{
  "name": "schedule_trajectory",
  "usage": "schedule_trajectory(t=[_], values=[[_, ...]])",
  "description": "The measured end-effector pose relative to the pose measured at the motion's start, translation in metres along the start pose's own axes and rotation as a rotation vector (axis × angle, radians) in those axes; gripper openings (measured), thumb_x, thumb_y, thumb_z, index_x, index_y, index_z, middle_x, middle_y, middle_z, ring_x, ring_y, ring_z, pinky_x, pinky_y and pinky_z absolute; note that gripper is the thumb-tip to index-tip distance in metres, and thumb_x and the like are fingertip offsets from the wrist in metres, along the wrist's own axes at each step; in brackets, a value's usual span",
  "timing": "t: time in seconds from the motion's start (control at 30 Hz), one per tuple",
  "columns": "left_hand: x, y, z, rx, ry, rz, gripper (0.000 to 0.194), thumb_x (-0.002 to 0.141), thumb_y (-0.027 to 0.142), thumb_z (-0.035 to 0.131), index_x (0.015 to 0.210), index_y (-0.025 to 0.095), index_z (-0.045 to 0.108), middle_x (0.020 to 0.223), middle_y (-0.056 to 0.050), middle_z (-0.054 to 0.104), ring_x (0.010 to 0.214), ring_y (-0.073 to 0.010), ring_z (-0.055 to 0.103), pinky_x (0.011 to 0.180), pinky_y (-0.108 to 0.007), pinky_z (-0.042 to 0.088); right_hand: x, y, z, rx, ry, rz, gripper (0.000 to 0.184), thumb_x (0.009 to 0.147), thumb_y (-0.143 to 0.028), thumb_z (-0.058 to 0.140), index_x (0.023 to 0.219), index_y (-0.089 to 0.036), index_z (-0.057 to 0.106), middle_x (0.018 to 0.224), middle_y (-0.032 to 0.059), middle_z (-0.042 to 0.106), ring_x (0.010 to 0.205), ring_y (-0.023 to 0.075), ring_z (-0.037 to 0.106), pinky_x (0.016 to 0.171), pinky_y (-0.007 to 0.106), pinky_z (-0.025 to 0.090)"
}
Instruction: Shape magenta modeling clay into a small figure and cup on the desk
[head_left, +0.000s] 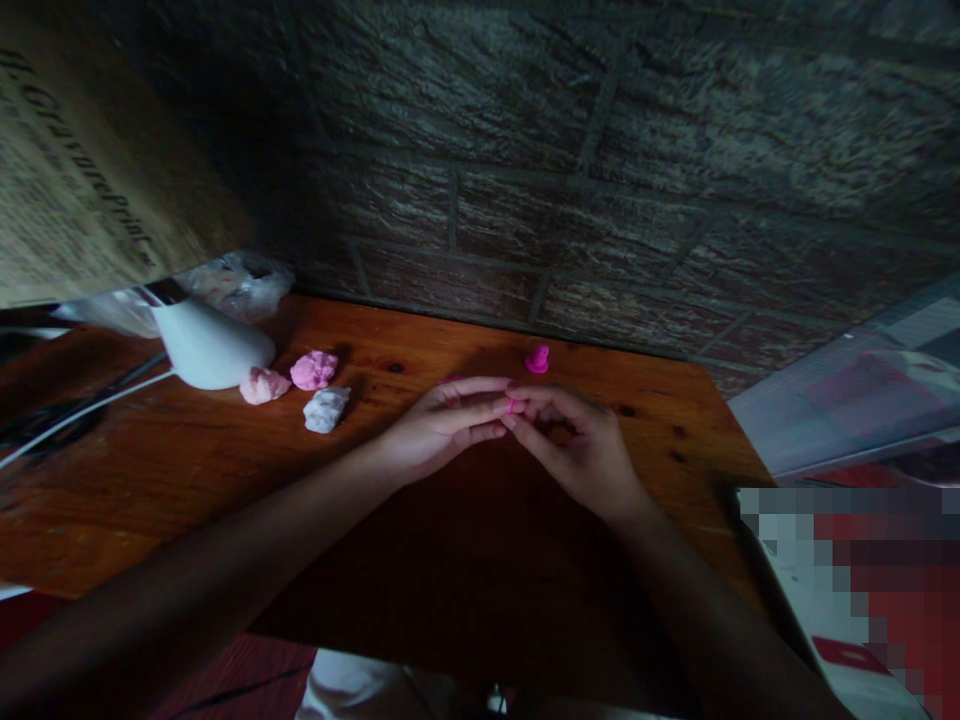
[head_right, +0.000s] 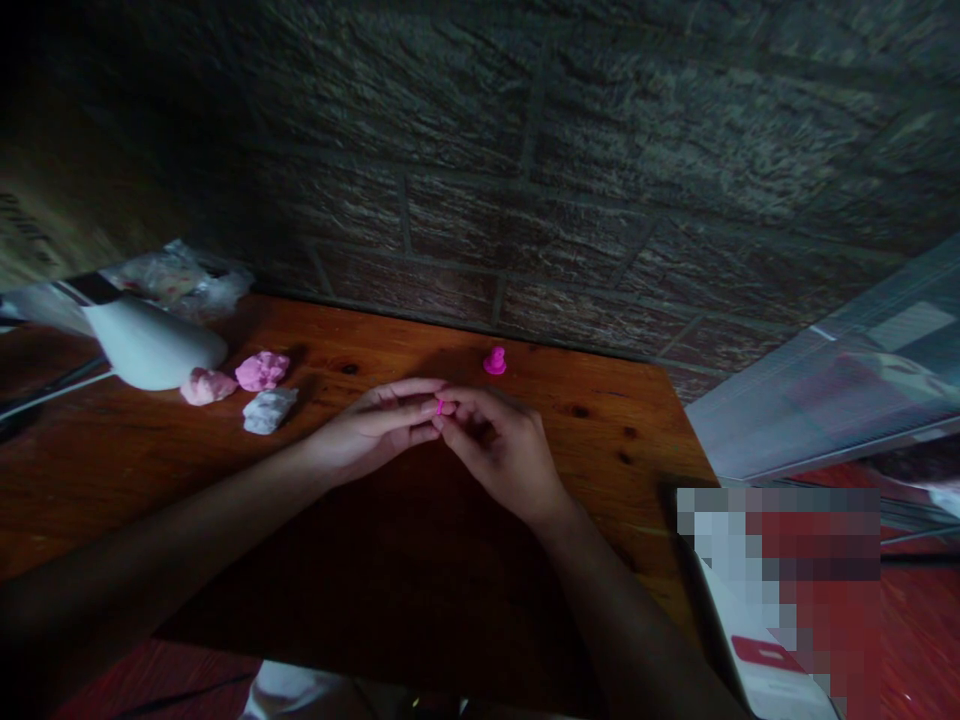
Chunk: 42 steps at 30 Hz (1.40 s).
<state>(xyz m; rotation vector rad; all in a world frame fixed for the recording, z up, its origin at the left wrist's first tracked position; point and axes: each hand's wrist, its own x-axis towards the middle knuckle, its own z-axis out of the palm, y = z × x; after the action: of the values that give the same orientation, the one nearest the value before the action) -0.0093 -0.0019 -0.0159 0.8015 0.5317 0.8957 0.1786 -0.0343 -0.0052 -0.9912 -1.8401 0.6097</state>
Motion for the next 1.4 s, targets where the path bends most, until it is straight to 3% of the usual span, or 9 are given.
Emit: schedule_trajectory(t=[0.1,0.37,0.93,1.27,1.4], values=[[0.0009,-0.0005,0.0005,0.003,0.001,0.007,0.027,0.073,0.020,0.089,0.099,0.018,0.080,0.098,-0.005,0.080,0.091,-0.0149,0.072,0.087,-0.027,0.052,-0.0006,-0.0001,0.0011,-0.023,-0.002,-0.022,0.025,0.092,-0.022,0.070,0.116,-0.022,0.070,0.082,0.0000,0.069,0.071,0.0125,0.065,0.067,0.025,0.054],[0.0000,-0.0022,0.0017,0.001,0.000,-0.010,0.025,0.075,0.017,0.086,0.099,0.016,0.079,0.097,-0.007,0.078,0.095,-0.0160,0.071,0.090,-0.028,0.053,0.0000,-0.0063,-0.0011,-0.133,-0.001,-0.100,0.020,0.092,-0.020,0.068,0.111,-0.023,0.072,0.080,0.0003,0.070,0.070,0.0132,0.064,0.067,0.026,0.054],[0.0010,0.0002,-0.0026,0.006,-0.025,-0.049,0.029,0.072,0.018,0.089,0.098,0.017,0.077,0.095,-0.005,0.078,0.093,-0.0154,0.071,0.089,-0.028,0.051,-0.0004,-0.0065,-0.0013,-0.140,0.002,-0.161,0.021,0.093,-0.021,0.067,0.113,-0.022,0.074,0.077,-0.0006,0.069,0.065,0.0116,0.062,0.062,0.023,0.051],[0.0010,-0.0009,-0.0038,-0.016,-0.013,-0.083,0.033,0.071,0.019,0.090,0.101,0.018,0.077,0.101,-0.005,0.077,0.096,-0.0160,0.070,0.087,-0.028,0.053,-0.0011,-0.0071,-0.0012,-0.122,0.008,-0.125,0.014,0.094,-0.021,0.068,0.107,-0.021,0.072,0.082,0.0004,0.074,0.069,0.0120,0.067,0.066,0.023,0.054],[0.0031,-0.0010,-0.0057,-0.036,-0.031,-0.077,0.028,0.074,0.021,0.089,0.099,0.016,0.077,0.099,-0.005,0.076,0.095,-0.0153,0.069,0.087,-0.027,0.052,-0.0014,-0.0033,-0.0004,-0.073,-0.004,-0.086,0.028,0.093,-0.022,0.070,0.121,-0.020,0.068,0.077,-0.0020,0.071,0.064,0.0101,0.064,0.062,0.022,0.053]])
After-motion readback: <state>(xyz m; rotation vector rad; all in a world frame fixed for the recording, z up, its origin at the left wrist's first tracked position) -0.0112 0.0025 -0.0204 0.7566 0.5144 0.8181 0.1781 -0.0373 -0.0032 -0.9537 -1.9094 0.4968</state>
